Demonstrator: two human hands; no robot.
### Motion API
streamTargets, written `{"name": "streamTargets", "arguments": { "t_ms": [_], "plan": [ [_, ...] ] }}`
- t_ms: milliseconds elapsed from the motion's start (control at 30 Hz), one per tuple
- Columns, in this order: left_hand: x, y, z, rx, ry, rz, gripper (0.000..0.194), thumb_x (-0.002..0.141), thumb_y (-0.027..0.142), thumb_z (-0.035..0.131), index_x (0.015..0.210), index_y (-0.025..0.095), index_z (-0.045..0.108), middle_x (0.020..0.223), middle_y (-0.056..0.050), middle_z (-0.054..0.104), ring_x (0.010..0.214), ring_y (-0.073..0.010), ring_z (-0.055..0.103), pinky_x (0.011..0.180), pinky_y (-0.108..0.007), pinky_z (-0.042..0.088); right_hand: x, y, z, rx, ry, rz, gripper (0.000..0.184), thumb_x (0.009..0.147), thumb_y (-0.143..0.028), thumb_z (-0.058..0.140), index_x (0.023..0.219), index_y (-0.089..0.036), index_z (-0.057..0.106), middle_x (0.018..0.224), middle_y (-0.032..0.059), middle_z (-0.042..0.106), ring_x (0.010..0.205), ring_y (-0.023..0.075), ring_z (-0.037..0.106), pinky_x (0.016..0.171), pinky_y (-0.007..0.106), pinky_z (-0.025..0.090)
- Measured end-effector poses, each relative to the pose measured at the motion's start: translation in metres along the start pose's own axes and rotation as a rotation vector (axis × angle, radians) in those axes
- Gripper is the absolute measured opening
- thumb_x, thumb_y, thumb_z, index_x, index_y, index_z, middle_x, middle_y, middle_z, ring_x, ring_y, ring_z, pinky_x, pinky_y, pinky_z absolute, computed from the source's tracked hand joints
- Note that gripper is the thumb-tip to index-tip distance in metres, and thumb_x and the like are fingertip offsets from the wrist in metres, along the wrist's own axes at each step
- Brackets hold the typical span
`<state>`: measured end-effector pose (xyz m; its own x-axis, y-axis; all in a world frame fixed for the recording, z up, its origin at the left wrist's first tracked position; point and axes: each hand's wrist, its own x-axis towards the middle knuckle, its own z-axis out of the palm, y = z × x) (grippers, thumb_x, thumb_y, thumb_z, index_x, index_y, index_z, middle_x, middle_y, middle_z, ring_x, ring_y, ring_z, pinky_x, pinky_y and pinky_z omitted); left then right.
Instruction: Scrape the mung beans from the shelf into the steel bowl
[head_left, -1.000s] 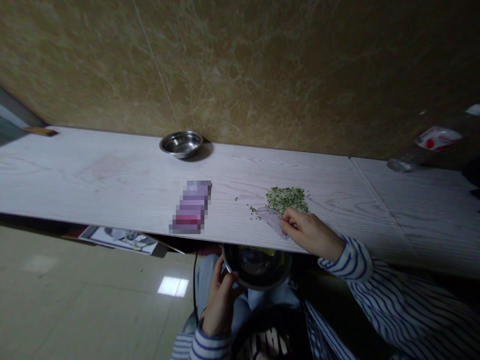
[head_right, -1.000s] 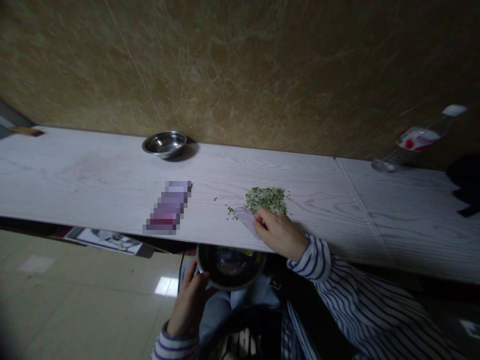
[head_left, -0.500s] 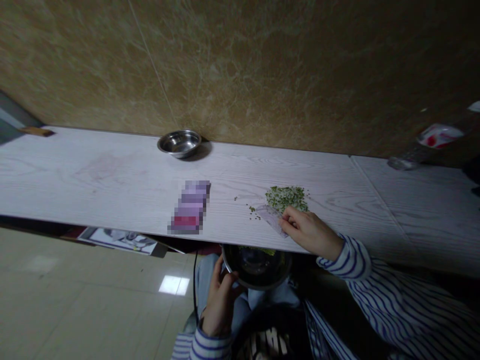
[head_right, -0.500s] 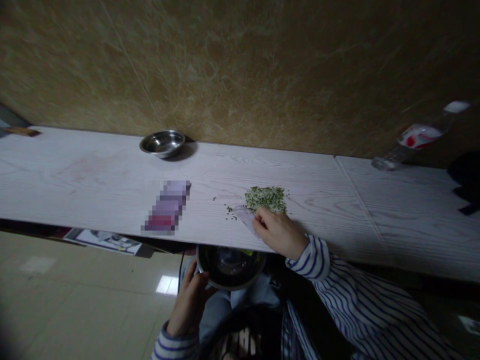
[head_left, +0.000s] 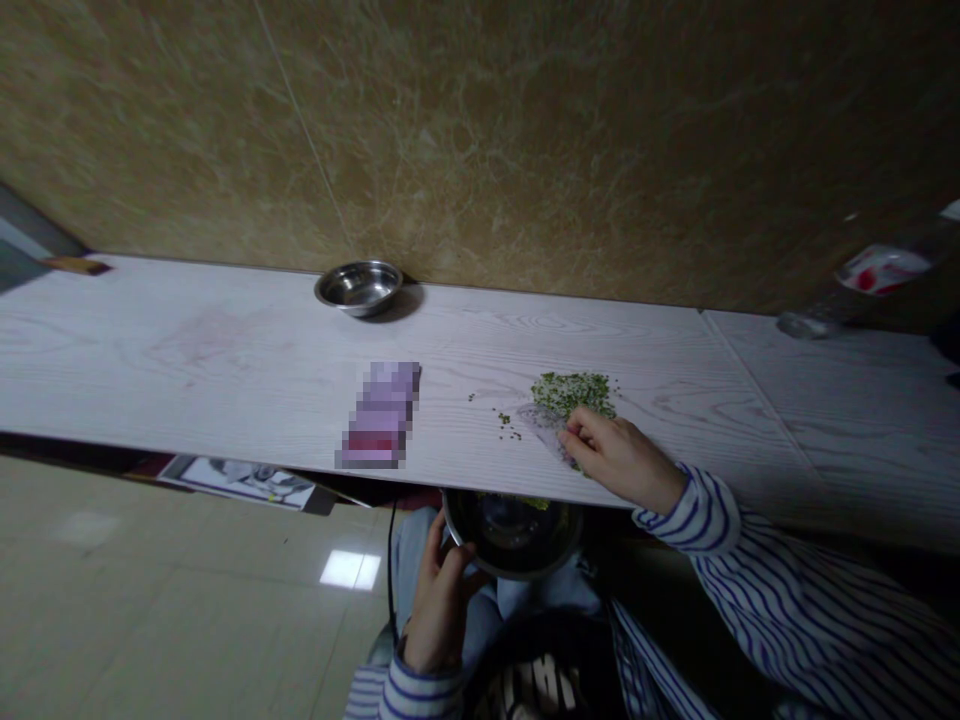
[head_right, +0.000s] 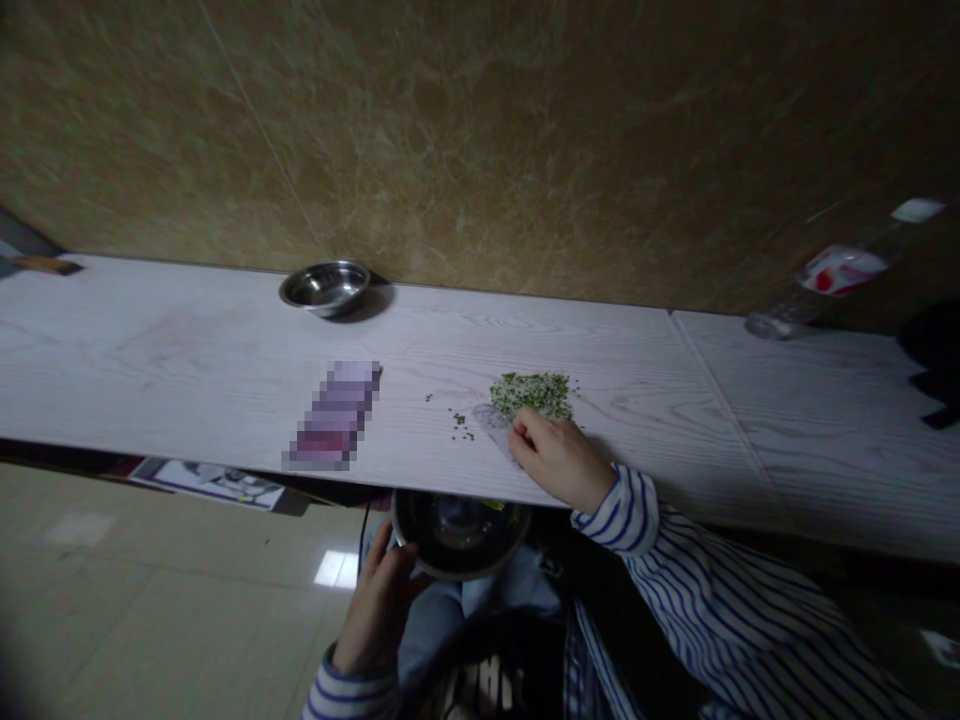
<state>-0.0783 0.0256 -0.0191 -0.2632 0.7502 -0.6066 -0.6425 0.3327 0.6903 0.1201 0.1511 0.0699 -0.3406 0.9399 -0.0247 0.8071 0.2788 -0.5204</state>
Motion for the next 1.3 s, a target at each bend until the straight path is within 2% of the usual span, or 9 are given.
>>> {"name": "streamTargets", "arguments": {
  "t_ms": [233,400,500,567,767,867,933,1067,1300],
  "plan": [
    [0.001,0.002,0.000,0.010,-0.009,-0.003,0.075,0.063,0.026,0.069,0.135,0.022,0.049,0.099,-0.009,0.068,0.082,-0.0212,0.062,0.065,-0.033,0.052,0.001,-0.002,0.002,-0.005,0.019,-0.006,0.012,0.088,-0.029,0.046,0.077,-0.024,0.047,0.065,0.0000,0.065,0.059,0.0156,0.060,0.056,0.026,0.038],
    [0.000,0.006,-0.001,-0.009,-0.010,0.004,0.073,0.065,0.025,0.068,0.135,0.022,0.048,0.106,-0.010,0.066,0.089,-0.0239,0.062,0.066,-0.034,0.053,0.005,-0.002,0.000,-0.003,0.031,0.023,0.014,0.088,-0.030,0.047,0.076,-0.024,0.048,0.066,0.0002,0.066,0.058,0.0154,0.060,0.055,0.026,0.038],
    [0.001,0.010,-0.005,0.005,-0.054,0.006,0.070,0.071,0.023,0.066,0.137,0.022,0.043,0.107,-0.009,0.064,0.089,-0.0220,0.060,0.066,-0.034,0.053,0.018,-0.005,-0.005,0.014,0.051,-0.004,0.015,0.088,-0.032,0.047,0.077,-0.023,0.051,0.066,0.0006,0.067,0.058,0.0153,0.060,0.055,0.026,0.039],
    [0.001,0.011,-0.007,0.014,-0.076,0.013,0.069,0.074,0.023,0.065,0.139,0.022,0.040,0.108,-0.008,0.063,0.088,-0.0207,0.059,0.067,-0.033,0.052,0.037,-0.011,-0.010,0.049,0.051,-0.066,0.014,0.087,-0.030,0.050,0.077,-0.022,0.054,0.068,0.0009,0.068,0.061,0.0148,0.061,0.057,0.025,0.040],
    [-0.001,0.012,-0.013,-0.001,-0.072,0.031,0.067,0.074,0.025,0.065,0.137,0.022,0.042,0.113,-0.009,0.061,0.091,-0.0215,0.059,0.067,-0.032,0.051,0.133,-0.030,-0.017,0.054,-0.126,-0.227,0.014,0.085,-0.024,0.055,0.088,-0.017,0.066,0.075,0.0031,0.071,0.066,0.0135,0.061,0.064,0.025,0.042],
    [-0.002,0.011,-0.014,-0.011,-0.031,0.031,0.069,0.070,0.025,0.066,0.135,0.023,0.044,0.105,-0.008,0.063,0.086,-0.0206,0.059,0.064,-0.031,0.050,0.173,-0.036,-0.009,0.046,-0.197,-0.289,0.014,0.083,-0.020,0.056,0.088,-0.016,0.068,0.076,0.0031,0.072,0.071,0.0130,0.062,0.069,0.024,0.043],
    [-0.003,0.010,-0.014,-0.012,0.020,0.032,0.067,0.068,0.024,0.066,0.132,0.023,0.047,0.104,-0.008,0.063,0.084,-0.0205,0.060,0.062,-0.031,0.050,0.188,-0.038,-0.001,0.049,-0.252,-0.321,0.015,0.082,-0.019,0.056,0.088,-0.016,0.069,0.076,0.0026,0.073,0.072,0.0129,0.063,0.070,0.024,0.044],
    [-0.002,0.010,-0.014,-0.036,0.042,0.036,0.065,0.066,0.024,0.066,0.129,0.022,0.050,0.108,-0.009,0.063,0.086,-0.0215,0.060,0.061,-0.030,0.049,0.198,-0.036,0.012,0.074,-0.367,-0.353,0.019,0.083,-0.021,0.055,0.091,-0.014,0.070,0.076,0.0033,0.073,0.069,0.0131,0.063,0.068,0.024,0.046],
    [0.003,0.012,-0.013,-0.052,0.025,0.051,0.069,0.065,0.023,0.067,0.133,0.024,0.050,0.116,-0.009,0.062,0.090,-0.0204,0.059,0.065,-0.030,0.051,0.182,-0.032,0.013,0.114,-0.541,-0.415,0.019,0.081,-0.024,0.056,0.090,-0.015,0.071,0.075,0.0029,0.072,0.070,0.0141,0.063,0.069,0.025,0.048]
  ]
}}
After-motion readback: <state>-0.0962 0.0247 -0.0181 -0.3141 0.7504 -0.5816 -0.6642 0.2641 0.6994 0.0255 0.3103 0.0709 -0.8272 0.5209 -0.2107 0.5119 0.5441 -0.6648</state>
